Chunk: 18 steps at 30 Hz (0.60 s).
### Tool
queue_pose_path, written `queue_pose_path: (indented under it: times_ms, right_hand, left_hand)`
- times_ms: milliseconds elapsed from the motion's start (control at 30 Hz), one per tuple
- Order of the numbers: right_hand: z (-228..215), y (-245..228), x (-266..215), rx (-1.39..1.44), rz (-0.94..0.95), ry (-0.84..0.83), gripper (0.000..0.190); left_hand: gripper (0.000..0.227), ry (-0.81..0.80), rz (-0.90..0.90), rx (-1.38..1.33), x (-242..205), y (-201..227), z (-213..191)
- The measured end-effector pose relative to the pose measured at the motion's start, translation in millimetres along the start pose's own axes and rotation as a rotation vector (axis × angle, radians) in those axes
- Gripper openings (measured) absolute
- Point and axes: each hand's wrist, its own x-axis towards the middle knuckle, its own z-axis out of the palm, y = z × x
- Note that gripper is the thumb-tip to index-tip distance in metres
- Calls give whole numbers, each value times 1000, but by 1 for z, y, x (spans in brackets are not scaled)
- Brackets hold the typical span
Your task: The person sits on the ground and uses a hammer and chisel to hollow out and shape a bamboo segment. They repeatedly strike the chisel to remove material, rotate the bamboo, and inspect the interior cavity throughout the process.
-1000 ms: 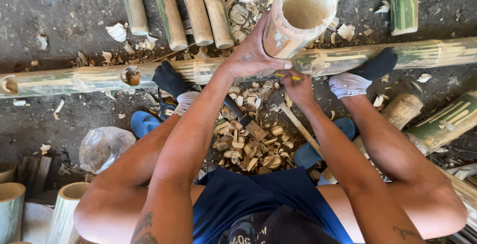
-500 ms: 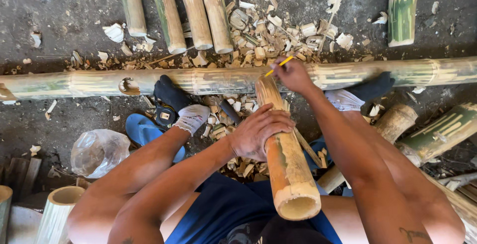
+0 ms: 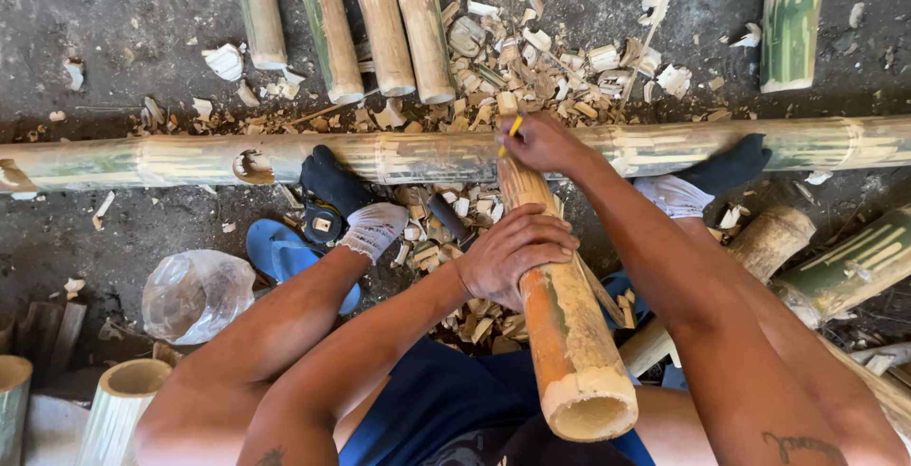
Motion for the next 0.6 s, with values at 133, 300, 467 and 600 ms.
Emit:
queue_pose_path:
  times_ms: [133, 300, 467, 600]
  right_hand:
    - [-1, 9, -9, -111, 126, 57, 23]
    - [0, 21, -19, -13, -44, 235, 22]
    - [8, 39, -32, 0, -57, 425, 19]
    - [25, 45, -49, -167, 184, 422, 17]
  left_hand:
    - [96, 31, 27, -3, 5, -6, 1]
    - [88, 63, 30, -5, 8, -9, -5]
    - [87, 110, 49, -30, 9, -10, -8]
    - [83, 87, 33, -25, 4, -14, -5]
